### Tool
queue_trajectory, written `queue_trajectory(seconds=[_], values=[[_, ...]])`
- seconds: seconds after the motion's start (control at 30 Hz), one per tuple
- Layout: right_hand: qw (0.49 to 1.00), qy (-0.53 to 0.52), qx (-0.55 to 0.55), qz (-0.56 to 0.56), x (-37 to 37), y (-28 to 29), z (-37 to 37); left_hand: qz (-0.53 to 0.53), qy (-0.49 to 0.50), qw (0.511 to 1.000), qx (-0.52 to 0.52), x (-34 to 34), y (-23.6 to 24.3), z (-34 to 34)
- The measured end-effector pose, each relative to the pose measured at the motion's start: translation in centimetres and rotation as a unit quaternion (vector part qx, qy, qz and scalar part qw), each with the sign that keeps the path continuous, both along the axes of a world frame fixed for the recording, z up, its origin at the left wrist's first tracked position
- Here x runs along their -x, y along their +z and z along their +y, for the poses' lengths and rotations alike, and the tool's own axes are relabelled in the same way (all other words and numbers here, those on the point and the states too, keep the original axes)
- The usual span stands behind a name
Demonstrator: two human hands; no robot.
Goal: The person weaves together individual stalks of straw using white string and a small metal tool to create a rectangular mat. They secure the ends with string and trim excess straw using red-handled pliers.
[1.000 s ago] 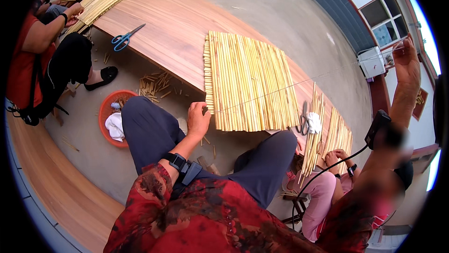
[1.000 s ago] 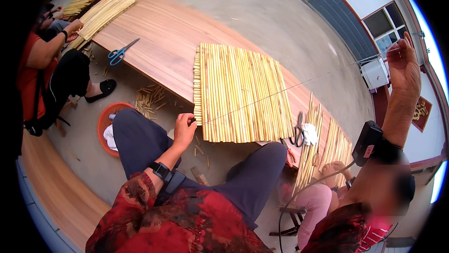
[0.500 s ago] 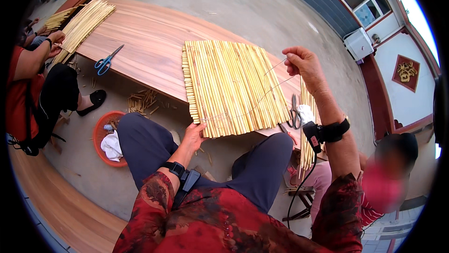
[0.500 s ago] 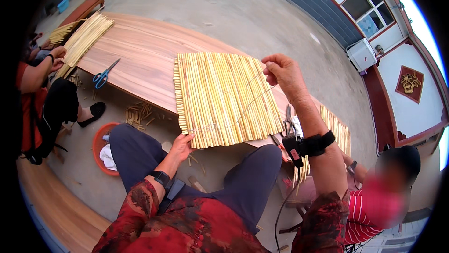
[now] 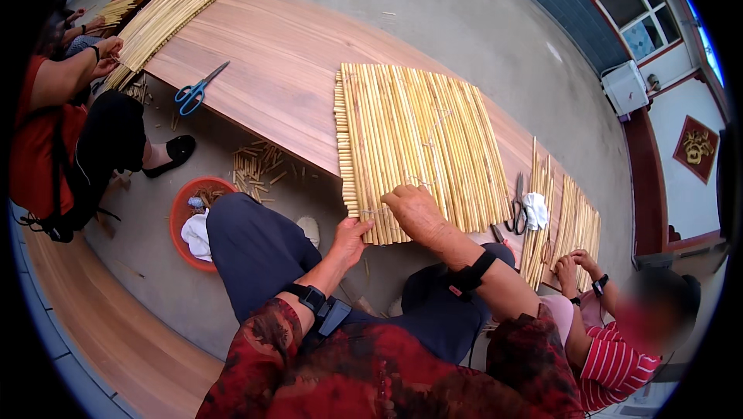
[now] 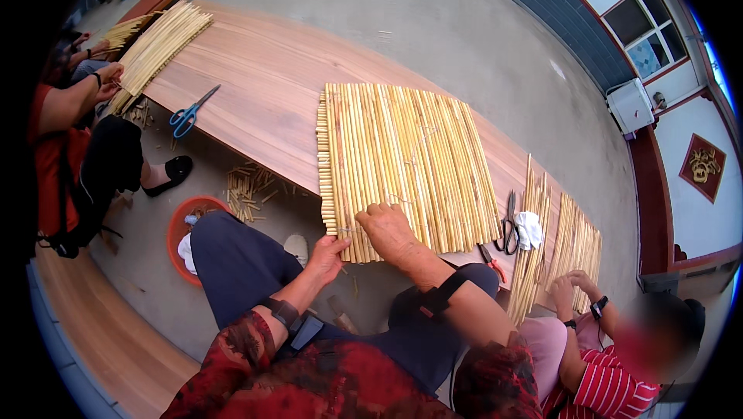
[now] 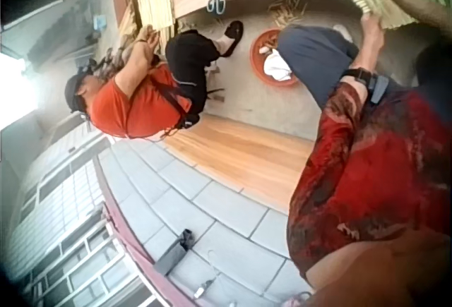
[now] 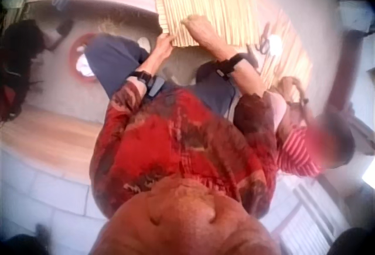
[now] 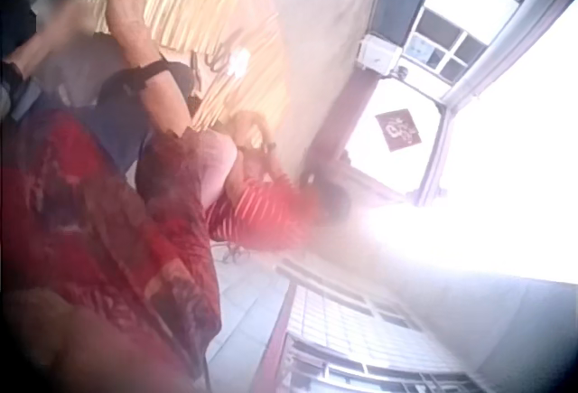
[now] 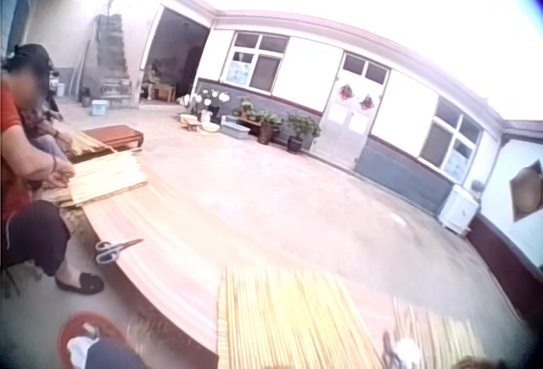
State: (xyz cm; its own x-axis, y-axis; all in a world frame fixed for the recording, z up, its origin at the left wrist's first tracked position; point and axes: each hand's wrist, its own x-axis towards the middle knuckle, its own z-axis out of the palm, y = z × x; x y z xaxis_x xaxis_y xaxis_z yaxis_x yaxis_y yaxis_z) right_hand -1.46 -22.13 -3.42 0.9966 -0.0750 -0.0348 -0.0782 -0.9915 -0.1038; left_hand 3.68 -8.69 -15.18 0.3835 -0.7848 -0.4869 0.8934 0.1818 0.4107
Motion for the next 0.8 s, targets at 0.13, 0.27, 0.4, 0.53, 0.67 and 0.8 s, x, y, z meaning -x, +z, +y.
queue_trajectory(seconds=[0.13,0.27,0.4,0.53,0.67,0.8], values=[[0.998,-0.008,0.047,0.031,0.3,-2.5,1.4,-0.013,0.005,1.000,0.003,0.3,0.5,0.1],[0.998,-0.036,0.041,-0.021,0.0,-3.8,0.9,-0.017,0.007,1.000,0.005,0.3,0.2,0.0],[0.996,-0.067,-0.051,-0.002,-0.1,-3.2,0.5,-0.023,0.000,1.000,-0.007,0.2,-0.2,-0.3],[0.951,-0.166,-0.215,0.150,-0.5,-0.5,1.1,-0.043,0.035,0.998,-0.006,0.0,-0.5,-0.4],[0.902,-0.156,-0.388,0.108,-0.9,-1.2,1.0,-0.067,0.065,0.996,0.003,0.2,-1.5,-0.6],[0.841,-0.161,-0.514,-0.036,-1.3,-3.3,1.8,-0.105,0.050,0.993,-0.009,0.2,-1.1,-1.0]])
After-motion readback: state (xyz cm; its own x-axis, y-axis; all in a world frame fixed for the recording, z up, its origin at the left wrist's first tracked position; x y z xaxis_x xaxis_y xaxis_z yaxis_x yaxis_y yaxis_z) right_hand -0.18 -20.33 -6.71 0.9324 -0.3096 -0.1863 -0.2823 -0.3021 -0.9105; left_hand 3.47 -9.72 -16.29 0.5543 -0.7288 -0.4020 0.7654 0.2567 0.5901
